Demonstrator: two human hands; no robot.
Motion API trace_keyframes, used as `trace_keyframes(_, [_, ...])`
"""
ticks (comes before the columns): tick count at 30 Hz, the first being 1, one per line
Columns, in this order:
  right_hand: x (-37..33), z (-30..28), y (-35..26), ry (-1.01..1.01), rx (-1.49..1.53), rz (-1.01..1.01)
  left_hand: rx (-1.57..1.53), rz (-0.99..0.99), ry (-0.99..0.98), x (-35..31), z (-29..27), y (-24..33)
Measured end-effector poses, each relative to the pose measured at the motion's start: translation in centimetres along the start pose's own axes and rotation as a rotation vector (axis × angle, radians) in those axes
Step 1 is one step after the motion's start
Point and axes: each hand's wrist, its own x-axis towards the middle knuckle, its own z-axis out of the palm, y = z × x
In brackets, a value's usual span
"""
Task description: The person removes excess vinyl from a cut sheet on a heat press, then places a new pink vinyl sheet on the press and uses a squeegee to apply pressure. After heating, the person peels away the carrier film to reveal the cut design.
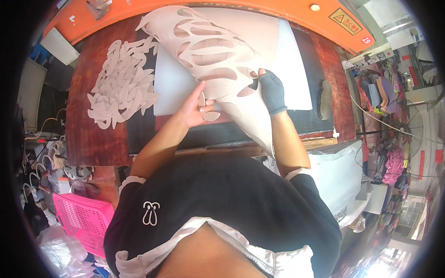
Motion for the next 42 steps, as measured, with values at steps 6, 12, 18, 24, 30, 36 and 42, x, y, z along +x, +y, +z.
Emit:
trace_keyframes(6, [1.1, -0.3, 1.2, -0.014, 0.060, 0.029, 0.009, 0.064, 0.149, 0.4, -0.7, -0.7])
trace_keyframes(12, [2.1, -0.8, 2.3, -0.074, 0.104, 0.089, -0.010, 0.269, 0.438, 0.0, 0.5, -2.1])
trace_keyframes(18, [1.7, -1.0, 3.8, -0.088, 0.006, 0.109, 0.185, 0.696, 0.632, -0.8, 2.4, -4.9])
trace_keyframes(24, [5.9, -4.9, 5.8, 0.062, -0.058, 0.127, 0.590, 1.330, 0.812, -5.1, 6.1, -3.2])
trace_keyframes(30, [11.2, -8.8, 6.1, -0.073, 0.076, 0.134, 0.972, 0.966, 1.006, -9.2, -0.9, 5.4])
trace_keyframes(36, [16.4, -9.7, 5.8, -0.161, -0.016, 0.054, 2.320, 1.023, 1.833, -5.8, -4.2, 6.2])
trace_keyframes(42, [16.0, -9.1, 7.6, -0.164, 0.045, 0.178, 2.053, 0.854, 0.721, 2.9, 1.7, -2.3])
